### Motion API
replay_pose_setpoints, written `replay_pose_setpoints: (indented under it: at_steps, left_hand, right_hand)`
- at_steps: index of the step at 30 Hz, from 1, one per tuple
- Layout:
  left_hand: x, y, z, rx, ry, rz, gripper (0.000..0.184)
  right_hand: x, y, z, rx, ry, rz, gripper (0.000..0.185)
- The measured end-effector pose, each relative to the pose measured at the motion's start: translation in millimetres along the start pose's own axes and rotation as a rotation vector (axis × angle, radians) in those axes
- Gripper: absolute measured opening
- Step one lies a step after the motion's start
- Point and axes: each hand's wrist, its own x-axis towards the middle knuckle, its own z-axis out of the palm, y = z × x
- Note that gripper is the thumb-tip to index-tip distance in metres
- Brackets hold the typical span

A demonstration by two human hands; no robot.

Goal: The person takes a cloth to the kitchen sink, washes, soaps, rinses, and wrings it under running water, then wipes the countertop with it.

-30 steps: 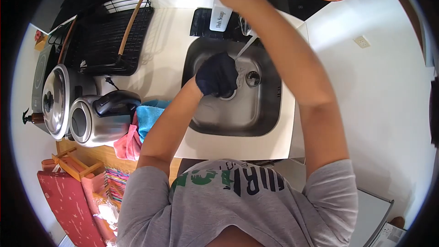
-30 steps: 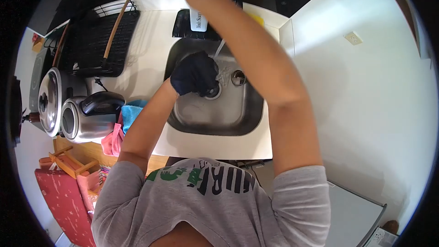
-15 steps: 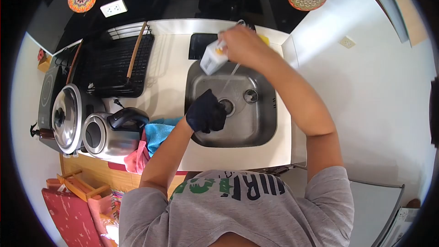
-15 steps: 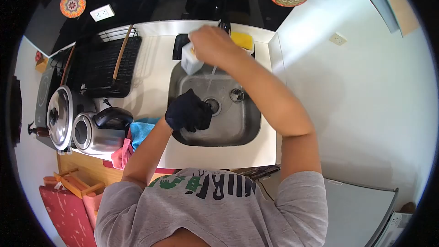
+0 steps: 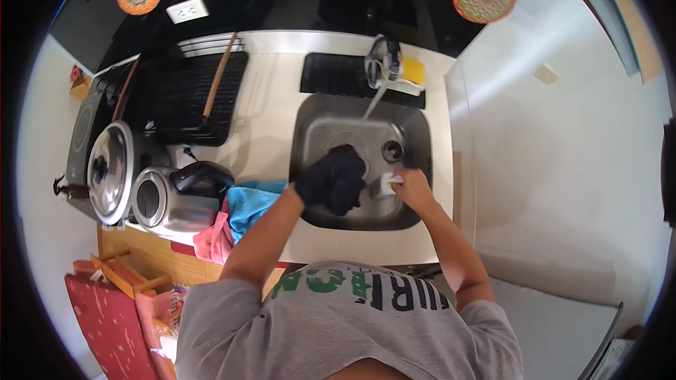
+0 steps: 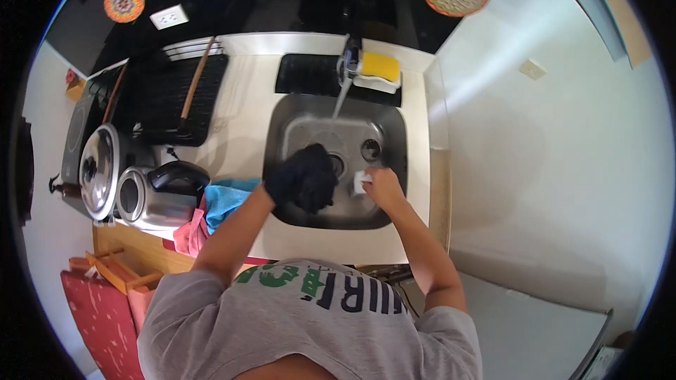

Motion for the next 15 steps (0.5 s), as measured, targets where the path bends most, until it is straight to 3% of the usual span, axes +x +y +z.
replay_pose_setpoints:
  at_steps: [1, 3, 5, 6, 9, 12, 15]
  left_hand:
    - [-3.1, -11.3, 6.2, -0.473, 0.177, -0.034, 0.022]
    - [6.8, -16.5, 26.7, 0.057, 0.006, 0.004, 0.019]
    - [23.2, -19.7, 49.9, 0.579, -0.173, 0.008, 0.015]
    - [27.3, -24.9, 56.1, 0.697, -0.208, 0.009, 0.015]
    - [33.2, -38.9, 62.5, 0.684, -0.18, 0.006, 0.013]
    - [35.2, -45.3, 61.5, 0.624, -0.167, 0.009, 0.013]
    - [35.6, -49.9, 59.9, 0.54, -0.161, -0.007, 0.013]
  right_hand:
    - [-2.8, 9.7, 7.3, -0.001, 0.027, 0.048, 0.019]
    - [-6.5, 16.6, 7.8, -0.014, 0.041, 0.066, 0.02]
    - [-6.9, 15.6, -0.4, 0.196, -0.035, 0.226, 0.027]
    - [-0.1, 17.0, -3.0, 0.193, -0.052, 0.204, 0.027]
    - [21.7, 22.3, -1.6, 0.145, 0.02, 0.474, 0.055]
    - [24.4, 42.3, 47.5, 0.336, 0.152, 0.539, 0.063]
    - [24.3, 48.0, 65.1, 0.222, 0.182, 0.534, 0.067]
